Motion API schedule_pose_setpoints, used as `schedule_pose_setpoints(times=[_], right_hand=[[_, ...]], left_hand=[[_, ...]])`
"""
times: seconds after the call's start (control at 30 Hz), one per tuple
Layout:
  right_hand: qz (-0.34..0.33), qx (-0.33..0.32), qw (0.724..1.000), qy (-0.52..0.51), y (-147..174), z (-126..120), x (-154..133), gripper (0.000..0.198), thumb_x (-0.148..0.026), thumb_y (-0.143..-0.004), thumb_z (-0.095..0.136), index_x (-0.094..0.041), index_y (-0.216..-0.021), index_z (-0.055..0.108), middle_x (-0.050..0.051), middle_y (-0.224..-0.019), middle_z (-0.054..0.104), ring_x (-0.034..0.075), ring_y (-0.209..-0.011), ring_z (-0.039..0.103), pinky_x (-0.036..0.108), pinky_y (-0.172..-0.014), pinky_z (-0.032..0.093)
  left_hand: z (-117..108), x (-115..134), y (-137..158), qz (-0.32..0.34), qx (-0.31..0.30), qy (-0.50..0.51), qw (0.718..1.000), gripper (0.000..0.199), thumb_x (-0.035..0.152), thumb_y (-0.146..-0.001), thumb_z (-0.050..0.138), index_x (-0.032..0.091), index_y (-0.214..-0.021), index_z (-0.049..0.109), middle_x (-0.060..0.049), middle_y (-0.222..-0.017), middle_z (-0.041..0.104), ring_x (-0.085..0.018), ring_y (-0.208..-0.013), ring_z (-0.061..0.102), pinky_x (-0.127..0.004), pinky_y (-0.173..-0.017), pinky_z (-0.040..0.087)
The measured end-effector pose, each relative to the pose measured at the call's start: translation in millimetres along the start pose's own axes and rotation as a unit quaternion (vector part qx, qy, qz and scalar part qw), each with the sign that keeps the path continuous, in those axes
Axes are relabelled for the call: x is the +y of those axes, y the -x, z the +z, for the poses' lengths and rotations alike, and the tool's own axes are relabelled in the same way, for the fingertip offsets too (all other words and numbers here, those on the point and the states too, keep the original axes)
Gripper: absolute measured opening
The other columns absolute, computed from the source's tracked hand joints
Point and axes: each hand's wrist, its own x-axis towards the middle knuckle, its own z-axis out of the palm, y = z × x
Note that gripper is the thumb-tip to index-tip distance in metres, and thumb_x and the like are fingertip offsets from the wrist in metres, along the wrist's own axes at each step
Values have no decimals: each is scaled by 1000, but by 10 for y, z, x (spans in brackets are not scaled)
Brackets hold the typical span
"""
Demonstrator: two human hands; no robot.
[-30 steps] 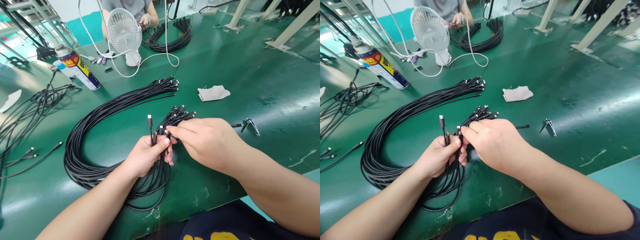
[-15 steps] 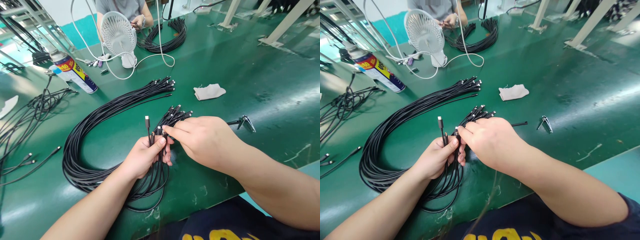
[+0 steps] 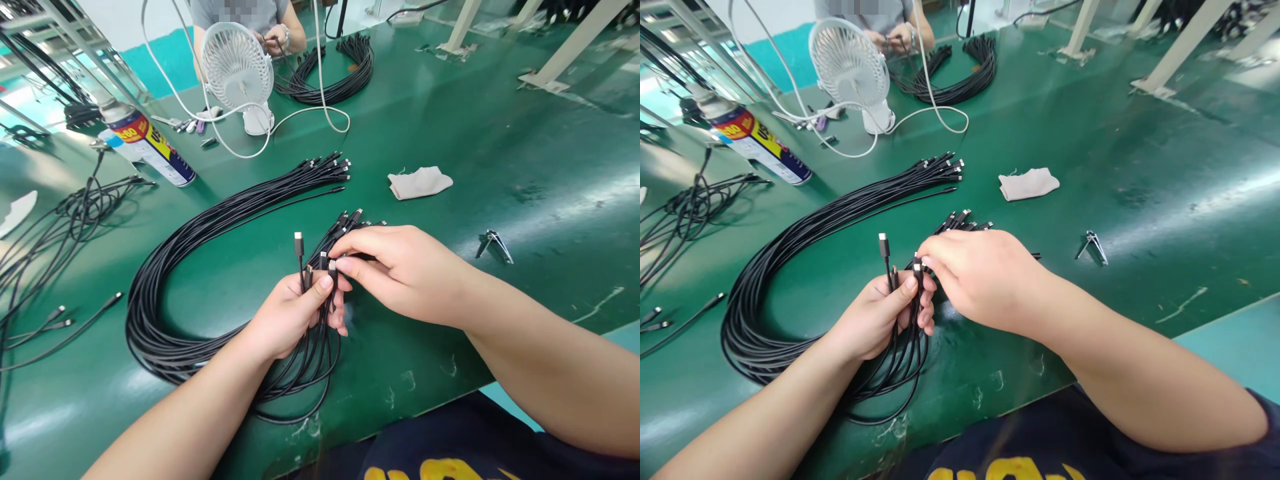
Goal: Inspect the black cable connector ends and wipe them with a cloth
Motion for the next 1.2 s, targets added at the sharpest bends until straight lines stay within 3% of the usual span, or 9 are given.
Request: schedule_pose_setpoints(times=[0.1,0.17,0.3,0.43,0.6,0.73,0.97,1.2], right_hand=[[28,-40,992,-119,-51,6,11,14,-25,-91,52,-19,-91,65,-1,-83,70,12,-76,62,23,-65,41],[27,-63,987,-146,-66,15,-2,18,-24,-91,51,-18,-78,61,-2,-73,66,10,-67,59,22,-61,40],[-6,-30,999,-36,-45,39,-31,27,-23,-94,43,-17,-71,56,2,-68,62,12,-62,53,25,-58,34],[4,35,999,32,-36,47,12,23,-24,-93,42,-16,-79,57,4,-73,62,15,-64,53,26,-57,32],[20,21,1000,-9,-62,16,60,11,-17,-91,46,-16,-84,55,3,-81,62,13,-70,54,24,-61,37],[15,18,1000,11,-30,15,20,15,-19,-95,40,-14,-93,55,4,-85,63,12,-68,55,23,-60,38],[-93,43,985,139,76,58,-56,20,-10,-88,43,-15,-89,63,3,-79,66,16,-69,59,26,-59,37],[-116,61,973,189,92,128,-107,25,-12,-87,45,-12,-94,69,4,-81,68,17,-69,61,28,-57,38]], left_hand=[[4,8,7,-11,-9,-29,999,31,42,-83,66,13,-72,63,0,-57,60,-12,-51,59,-25,-53,50],[13,22,13,-16,-21,-39,999,31,42,-83,66,12,-72,64,-1,-55,61,-12,-50,61,-23,-53,48],[30,44,20,-19,-33,-28,999,31,41,-79,70,11,-79,68,-2,-59,65,-11,-48,61,-21,-50,47],[26,36,15,-37,8,-12,999,31,41,-74,76,10,-78,70,-4,-68,69,-15,-57,67,-23,-55,53],[28,41,9,-31,42,1,999,31,38,-67,81,11,-72,68,-3,-65,69,-13,-55,66,-23,-55,55],[32,39,4,-17,60,-14,998,29,35,-67,82,11,-67,65,-1,-58,67,-12,-51,65,-19,-52,52],[36,-2,7,37,101,-40,993,32,29,-69,81,16,-66,52,2,-53,66,-12,-49,65,-21,-52,53],[51,-12,11,50,112,-55,991,34,29,-69,81,16,-67,50,2,-52,64,-12,-49,65,-21,-51,54]])
